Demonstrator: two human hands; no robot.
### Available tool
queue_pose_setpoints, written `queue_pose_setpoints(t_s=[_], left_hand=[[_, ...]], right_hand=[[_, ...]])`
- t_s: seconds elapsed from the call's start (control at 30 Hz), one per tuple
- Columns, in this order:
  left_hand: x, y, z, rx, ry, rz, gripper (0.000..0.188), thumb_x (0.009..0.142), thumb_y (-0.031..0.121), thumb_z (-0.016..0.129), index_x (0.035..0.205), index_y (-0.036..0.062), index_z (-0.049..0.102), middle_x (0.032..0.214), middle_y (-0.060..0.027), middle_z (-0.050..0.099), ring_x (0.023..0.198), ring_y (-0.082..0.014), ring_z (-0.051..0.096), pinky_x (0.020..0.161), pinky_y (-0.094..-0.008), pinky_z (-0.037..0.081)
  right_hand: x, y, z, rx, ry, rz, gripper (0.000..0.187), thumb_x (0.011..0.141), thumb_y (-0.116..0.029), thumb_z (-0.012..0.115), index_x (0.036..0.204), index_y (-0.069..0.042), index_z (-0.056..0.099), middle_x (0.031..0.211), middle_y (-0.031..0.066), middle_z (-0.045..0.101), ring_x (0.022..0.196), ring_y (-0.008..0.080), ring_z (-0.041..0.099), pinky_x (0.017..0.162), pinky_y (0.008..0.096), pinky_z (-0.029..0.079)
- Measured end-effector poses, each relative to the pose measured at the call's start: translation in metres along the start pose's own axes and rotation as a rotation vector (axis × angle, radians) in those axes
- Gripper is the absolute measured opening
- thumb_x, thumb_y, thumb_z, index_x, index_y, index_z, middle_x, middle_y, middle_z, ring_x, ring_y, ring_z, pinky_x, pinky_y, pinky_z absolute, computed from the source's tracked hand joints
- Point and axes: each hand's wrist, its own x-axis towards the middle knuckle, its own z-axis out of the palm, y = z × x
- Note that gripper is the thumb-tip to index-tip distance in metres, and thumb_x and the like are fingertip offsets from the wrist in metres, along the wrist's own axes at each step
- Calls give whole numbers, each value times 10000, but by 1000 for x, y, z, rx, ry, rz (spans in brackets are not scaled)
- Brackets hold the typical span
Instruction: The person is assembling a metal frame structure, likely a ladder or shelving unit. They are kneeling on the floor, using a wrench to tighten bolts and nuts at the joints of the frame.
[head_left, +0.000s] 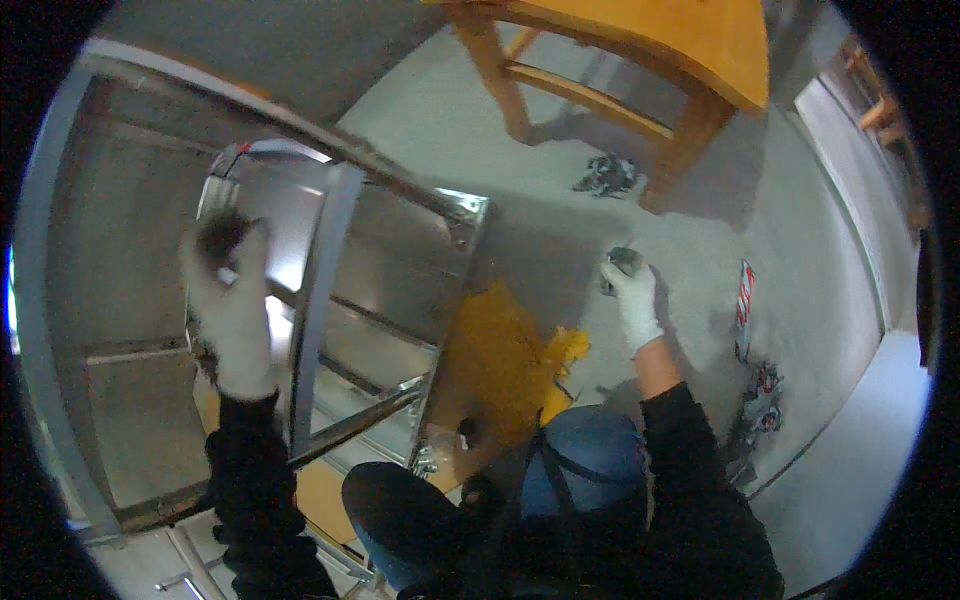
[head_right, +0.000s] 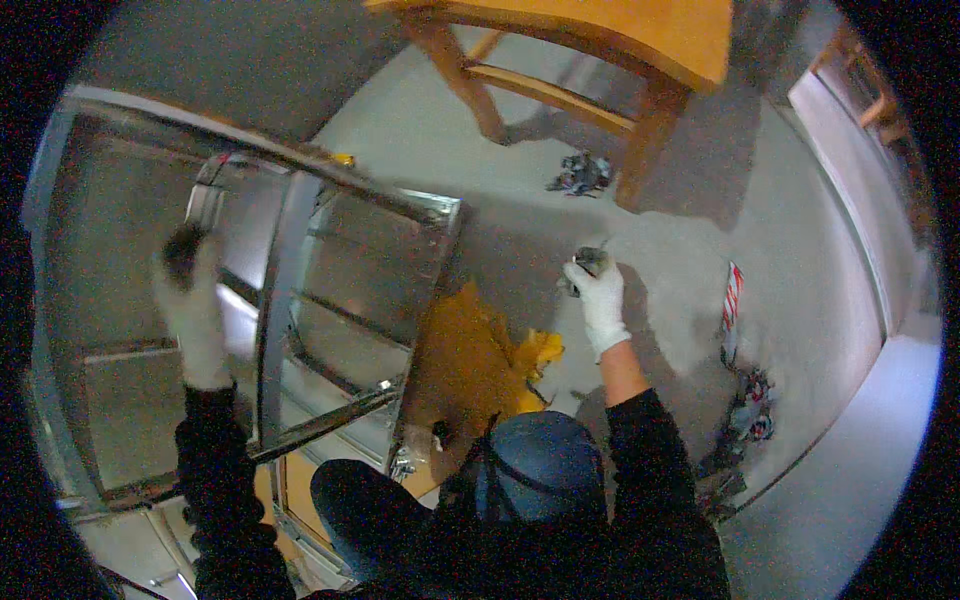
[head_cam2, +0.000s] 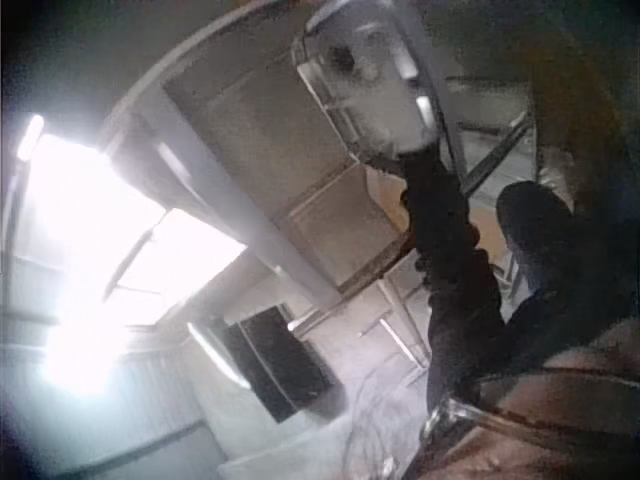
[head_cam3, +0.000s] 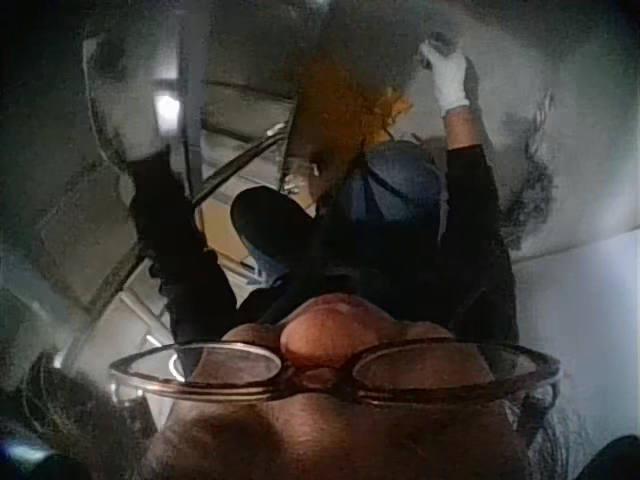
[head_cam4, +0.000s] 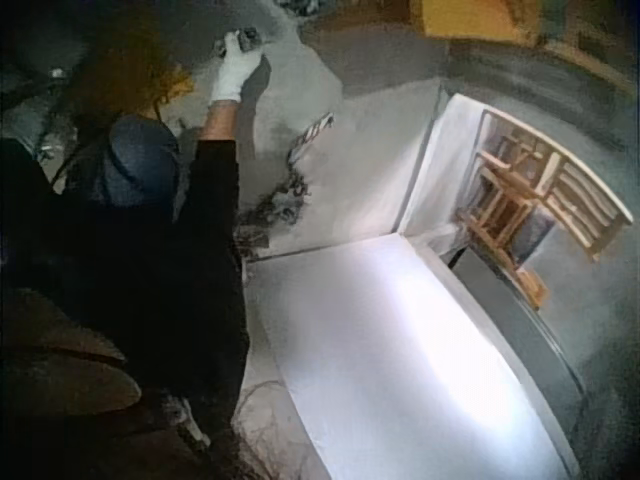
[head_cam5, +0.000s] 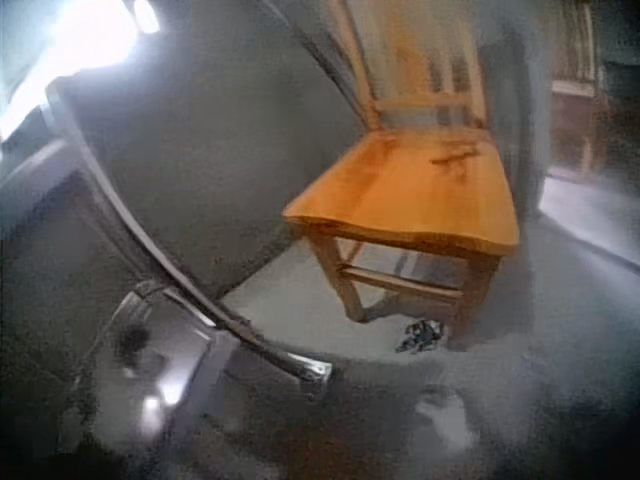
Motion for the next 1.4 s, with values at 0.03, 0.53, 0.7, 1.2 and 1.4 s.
queue_pose_setpoints(t_s=[0.03, 0.53, 0.7, 1.2, 1.4], left_hand=[[3, -20, -3, 122, -2, 14, 539, 847, 186, 685, 1296, 9, 444, 1239, -153, 531, 1046, -256, 567, 929, -384, 474], [1, -34, 55, 257, -337, 144, 461, 841, 79, 555, 1285, 77, 436, 996, -152, 617, 957, -340, 606, 809, -451, 509], [11, -53, 41, 241, -305, 92, 409, 866, 98, 520, 1275, 84, 502, 957, -169, 641, 913, -363, 625, 792, -470, 500], [44, -22, 80, 252, -367, -187, 483, 890, 315, 593, 1264, 45, 450, 910, -215, 654, 874, -404, 633, 762, -485, 489], [34, -32, 72, 396, -411, -217, 302, 873, 252, 638, 1092, 53, 577, 807, -157, 643, 745, -370, 621, 648, -440, 481]], right_hand=[[-6, -13, 10, -24, -90, 65, 333, 837, -86, 672, 1121, 38, 551, 913, 85, 628, 697, 155, 645, 638, 280, 524], [-94, -250, 158, -535, -370, -135, 266, 926, -167, 534, 1110, 25, 529, 865, 104, 651, 672, 120, 617, 596, 262, 520], [-97, -257, 172, -723, -472, -197, 246, 927, -176, 544, 1070, 24, 548, 828, 81, 633, 664, 117, 602, 586, 267, 518], [120, -36, 176, -1112, -739, -174, 352, 880, -286, 564, 1051, 21, 592, 861, 213, 663, 819, 379, 643, 757, 450, 496], [146, 0, 208, -1175, -805, -310, 369, 897, -380, 558, 1063, -51, 570, 835, 204, 644, 834, 415, 620, 730, 514, 473]])
